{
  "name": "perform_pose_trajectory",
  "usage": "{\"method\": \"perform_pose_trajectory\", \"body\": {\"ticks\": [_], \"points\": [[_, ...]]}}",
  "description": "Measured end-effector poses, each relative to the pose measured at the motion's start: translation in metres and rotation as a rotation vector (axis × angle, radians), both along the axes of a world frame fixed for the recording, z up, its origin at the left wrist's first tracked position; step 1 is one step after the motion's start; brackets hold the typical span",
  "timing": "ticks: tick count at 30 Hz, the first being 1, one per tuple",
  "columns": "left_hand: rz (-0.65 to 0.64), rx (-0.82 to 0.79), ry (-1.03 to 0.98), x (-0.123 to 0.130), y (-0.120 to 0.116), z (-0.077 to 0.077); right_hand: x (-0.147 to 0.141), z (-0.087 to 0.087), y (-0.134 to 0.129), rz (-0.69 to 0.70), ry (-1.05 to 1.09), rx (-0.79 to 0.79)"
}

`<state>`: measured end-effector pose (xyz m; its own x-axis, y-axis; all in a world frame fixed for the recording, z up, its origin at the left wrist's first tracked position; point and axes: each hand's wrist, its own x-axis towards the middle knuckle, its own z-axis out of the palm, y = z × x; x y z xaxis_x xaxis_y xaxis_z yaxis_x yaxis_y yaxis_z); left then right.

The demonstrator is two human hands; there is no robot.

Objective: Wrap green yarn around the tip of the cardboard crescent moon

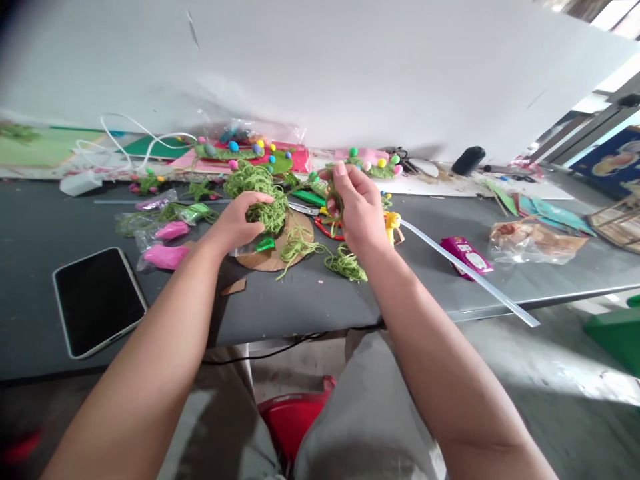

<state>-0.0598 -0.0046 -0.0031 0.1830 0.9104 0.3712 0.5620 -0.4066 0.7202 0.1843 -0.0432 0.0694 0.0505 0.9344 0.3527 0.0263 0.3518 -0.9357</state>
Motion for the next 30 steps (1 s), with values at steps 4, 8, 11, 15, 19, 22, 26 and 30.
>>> {"method": "perform_pose_trajectory", "body": {"ticks": [4,8,11,15,19,22,26,30], "points": [[0.058,0.088,0.042,0.002,0.000,-0.001,-0.006,0.005,-0.010,0.028,-0.044,0.004],[0.114,0.141,0.033,0.005,0.000,0.000,-0.011,0.006,-0.016,0.098,-0.118,0.017],[0.140,0.169,-0.003,0.006,0.000,-0.001,-0.012,-0.002,-0.014,0.109,-0.259,0.049],[0.167,0.170,-0.042,0.009,0.000,-0.003,-0.012,-0.018,-0.006,0.025,-0.460,0.090],[0.171,0.197,-0.094,0.014,-0.001,-0.002,-0.014,-0.026,-0.004,-0.016,-0.582,0.079],[0.193,0.190,-0.084,0.016,-0.003,-0.001,-0.017,-0.026,-0.007,0.070,-0.632,0.086],[0.233,0.222,-0.051,0.016,-0.003,-0.003,-0.020,-0.025,-0.012,0.168,-0.661,0.059],[0.287,0.259,0.040,0.014,-0.003,-0.006,-0.021,-0.020,-0.016,0.238,-0.645,0.053]]}}
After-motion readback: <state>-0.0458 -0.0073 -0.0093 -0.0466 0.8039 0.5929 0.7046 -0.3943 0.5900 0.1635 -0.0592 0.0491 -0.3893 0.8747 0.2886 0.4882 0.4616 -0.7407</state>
